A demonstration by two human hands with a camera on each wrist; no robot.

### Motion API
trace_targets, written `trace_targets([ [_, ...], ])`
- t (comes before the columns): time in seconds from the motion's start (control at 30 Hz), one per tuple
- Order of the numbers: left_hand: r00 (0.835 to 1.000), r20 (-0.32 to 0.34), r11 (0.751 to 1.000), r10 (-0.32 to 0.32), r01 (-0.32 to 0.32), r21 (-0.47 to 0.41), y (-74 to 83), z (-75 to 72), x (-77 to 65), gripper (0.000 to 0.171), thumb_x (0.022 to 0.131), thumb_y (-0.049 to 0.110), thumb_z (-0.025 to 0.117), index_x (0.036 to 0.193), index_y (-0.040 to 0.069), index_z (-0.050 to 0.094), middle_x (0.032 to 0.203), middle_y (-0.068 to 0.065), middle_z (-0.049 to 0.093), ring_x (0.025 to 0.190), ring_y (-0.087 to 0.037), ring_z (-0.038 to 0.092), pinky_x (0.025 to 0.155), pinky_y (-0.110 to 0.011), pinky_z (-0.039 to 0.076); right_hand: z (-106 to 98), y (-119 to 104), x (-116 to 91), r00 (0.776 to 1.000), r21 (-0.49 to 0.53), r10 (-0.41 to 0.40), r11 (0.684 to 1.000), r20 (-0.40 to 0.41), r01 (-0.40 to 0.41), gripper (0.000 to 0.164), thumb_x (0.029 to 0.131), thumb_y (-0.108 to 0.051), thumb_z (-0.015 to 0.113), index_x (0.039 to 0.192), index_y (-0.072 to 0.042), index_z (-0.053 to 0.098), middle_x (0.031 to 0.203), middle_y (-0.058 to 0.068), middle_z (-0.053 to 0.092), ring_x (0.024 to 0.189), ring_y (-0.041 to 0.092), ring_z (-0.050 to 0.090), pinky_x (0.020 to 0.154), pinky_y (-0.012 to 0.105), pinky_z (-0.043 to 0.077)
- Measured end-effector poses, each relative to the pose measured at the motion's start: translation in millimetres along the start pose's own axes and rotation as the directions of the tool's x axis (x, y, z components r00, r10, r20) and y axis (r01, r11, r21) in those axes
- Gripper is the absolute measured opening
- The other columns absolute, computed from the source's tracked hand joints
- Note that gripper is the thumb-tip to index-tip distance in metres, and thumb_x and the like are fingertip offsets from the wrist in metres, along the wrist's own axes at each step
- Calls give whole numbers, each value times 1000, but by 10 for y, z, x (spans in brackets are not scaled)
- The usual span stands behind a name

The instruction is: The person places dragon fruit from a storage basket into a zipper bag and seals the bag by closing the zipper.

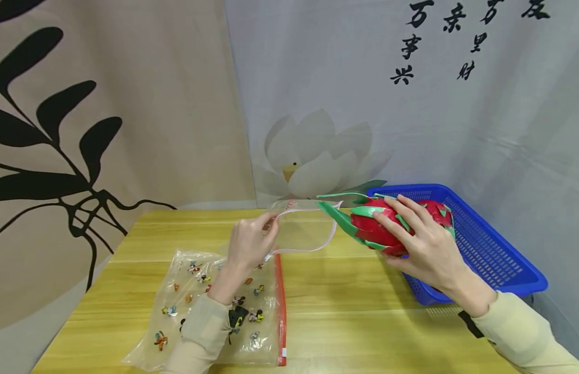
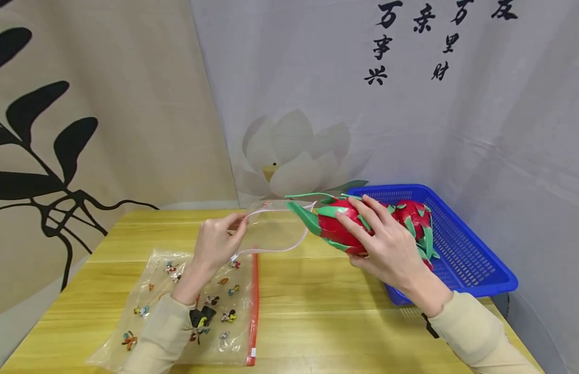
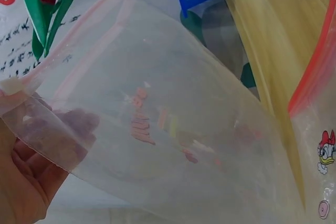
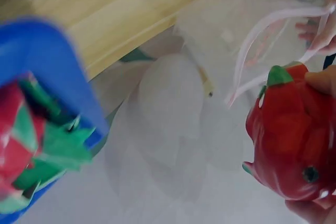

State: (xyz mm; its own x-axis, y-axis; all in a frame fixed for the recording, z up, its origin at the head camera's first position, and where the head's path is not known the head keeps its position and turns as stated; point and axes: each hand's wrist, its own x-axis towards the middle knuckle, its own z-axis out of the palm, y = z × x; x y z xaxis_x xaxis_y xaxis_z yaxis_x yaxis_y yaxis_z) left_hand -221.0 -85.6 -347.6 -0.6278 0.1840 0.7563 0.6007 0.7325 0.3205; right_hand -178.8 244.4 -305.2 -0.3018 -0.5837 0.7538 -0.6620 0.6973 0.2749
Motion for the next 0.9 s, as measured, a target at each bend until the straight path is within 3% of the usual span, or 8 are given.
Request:
trace_targets([
  [0.17, 1000, 1, 1000, -10, 10, -9, 2, -5, 10, 14, 87, 7, 61, 92, 1, 73, 79, -13, 75, 44, -14, 62, 36, -10, 28, 137, -211, 78, 997, 51, -73, 996, 4, 73, 49, 86, -36, 44, 127, -14, 61, 128, 21, 58, 118, 41, 53, 57, 47, 56],
  [0.23, 1000, 1, 1000, -14, 14, -20, 5, -7, 12, 14, 87, 7, 61, 93, 1, 73, 79, -13, 75, 45, -14, 62, 36, -11, 28, 196, -262, 92, 995, 65, -97, 993, 15, 96, 51, 80, -31, 52, 128, -14, 60, 129, 20, 57, 118, 41, 53, 58, 44, 56],
  [0.4, 1000, -7, 998, -8, 8, -56, 39, -27, 7, 14, 87, 6, 62, 92, -1, 73, 81, -15, 74, 60, -19, 71, 45, -16, 48, 319, -348, 145, 989, 64, -145, 988, 32, 143, 71, 59, -21, 69, 129, -16, 59, 129, 18, 58, 118, 39, 55, 58, 38, 56],
  [0.5, 1000, -19, 998, 9, -10, -64, 76, -31, 7, 13, 86, 5, 63, 91, 0, 73, 80, -14, 75, 62, -19, 71, 50, -19, 52, 369, -401, 182, 988, 58, -146, 988, 57, 143, 75, 56, -22, 73, 129, -17, 59, 129, 16, 59, 117, 37, 55, 58, 36, 56],
  [0.57, 999, -28, 998, 23, -24, -63, 99, -29, 9, 12, 86, 5, 63, 90, 0, 74, 81, -14, 75, 54, -17, 68, 44, -16, 46, 398, -434, 206, 987, 53, -142, 989, 79, 138, 75, 56, -23, 75, 129, -18, 59, 130, 15, 58, 118, 36, 55, 63, 37, 57],
  [0.73, 998, -41, 997, 40, -42, -70, 142, -10, 19, 12, 85, 4, 63, 89, 1, 74, 82, -13, 75, 55, -18, 68, 38, -11, 29, 484, -533, 257, 982, 38, -168, 985, 88, 166, 71, 58, -27, 78, 126, -18, 60, 131, 14, 58, 118, 33, 55, 84, 43, 56],
  [0.9, 999, -30, 997, 37, -38, -66, 183, 9, 25, 12, 86, 6, 64, 89, 1, 74, 81, -12, 75, 66, -19, 72, 43, -16, 43, 593, -629, 252, 973, 31, -221, 975, 69, 219, 67, 61, -28, 80, 124, -17, 61, 130, 15, 58, 117, 33, 56, 94, 46, 51],
])
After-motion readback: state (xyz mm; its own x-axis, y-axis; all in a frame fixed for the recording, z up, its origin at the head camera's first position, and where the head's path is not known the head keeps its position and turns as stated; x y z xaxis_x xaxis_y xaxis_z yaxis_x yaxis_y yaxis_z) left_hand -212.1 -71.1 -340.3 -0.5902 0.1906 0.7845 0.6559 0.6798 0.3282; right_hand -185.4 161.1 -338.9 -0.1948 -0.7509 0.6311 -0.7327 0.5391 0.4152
